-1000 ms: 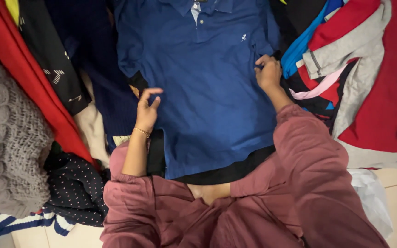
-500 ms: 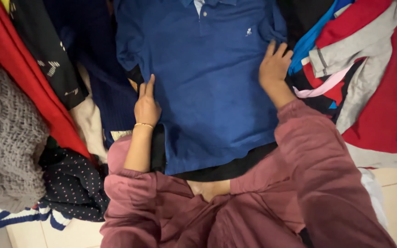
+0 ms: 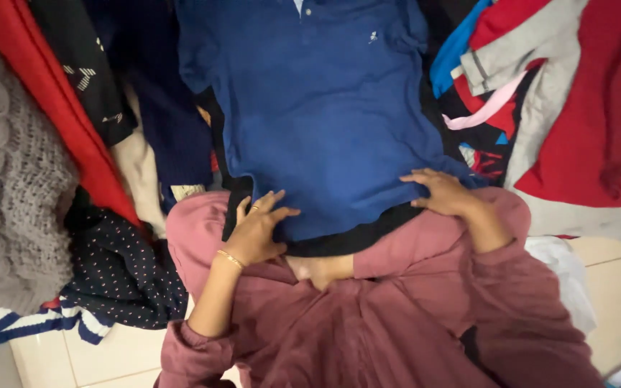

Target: A person sitting on the floor tags a black shirt with a tagging gun, folds it, then folds a blue polo shirt and begins buttoning a red polo shirt.

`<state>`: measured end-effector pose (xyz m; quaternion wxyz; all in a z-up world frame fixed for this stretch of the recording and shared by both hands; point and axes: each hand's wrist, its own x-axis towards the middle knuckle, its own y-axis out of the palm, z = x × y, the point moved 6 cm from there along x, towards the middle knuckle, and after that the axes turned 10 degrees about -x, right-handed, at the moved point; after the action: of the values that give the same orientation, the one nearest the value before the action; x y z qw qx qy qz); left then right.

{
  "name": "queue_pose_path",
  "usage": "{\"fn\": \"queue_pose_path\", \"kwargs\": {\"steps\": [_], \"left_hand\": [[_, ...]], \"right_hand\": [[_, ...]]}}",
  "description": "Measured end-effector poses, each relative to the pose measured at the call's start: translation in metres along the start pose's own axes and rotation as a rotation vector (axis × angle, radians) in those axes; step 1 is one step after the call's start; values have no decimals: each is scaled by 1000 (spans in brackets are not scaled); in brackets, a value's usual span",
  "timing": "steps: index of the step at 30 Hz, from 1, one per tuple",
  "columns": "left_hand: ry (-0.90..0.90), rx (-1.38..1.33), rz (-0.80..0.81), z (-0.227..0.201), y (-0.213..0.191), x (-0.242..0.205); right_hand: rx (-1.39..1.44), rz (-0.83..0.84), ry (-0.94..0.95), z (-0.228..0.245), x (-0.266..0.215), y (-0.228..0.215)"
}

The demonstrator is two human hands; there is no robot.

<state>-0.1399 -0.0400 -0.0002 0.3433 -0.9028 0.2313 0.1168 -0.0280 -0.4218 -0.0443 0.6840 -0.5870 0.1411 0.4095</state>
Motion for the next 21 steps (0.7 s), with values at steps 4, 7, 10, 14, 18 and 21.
{"fn": "queue_pose_path", "kwargs": {"steps": [4, 7, 10, 14, 18, 21], "left_hand": [[27, 129, -149, 22, 7, -2], [107, 109, -251, 18, 1, -14], [182, 78, -351, 5, -8, -24], [269, 23, -459, -5, -18, -37], [261, -14, -538, 10, -24, -51], [236, -152, -558, 9, -46, -71]], "right_hand": [[-145, -110, 114, -37, 25, 26], [-73, -13, 99, -30, 14, 22], [95, -39, 38, -7, -9, -6], [15, -267, 87, -38, 18, 14], [67, -327, 36, -37, -8, -13], [181, -323, 49, -44, -27, -18]]}}
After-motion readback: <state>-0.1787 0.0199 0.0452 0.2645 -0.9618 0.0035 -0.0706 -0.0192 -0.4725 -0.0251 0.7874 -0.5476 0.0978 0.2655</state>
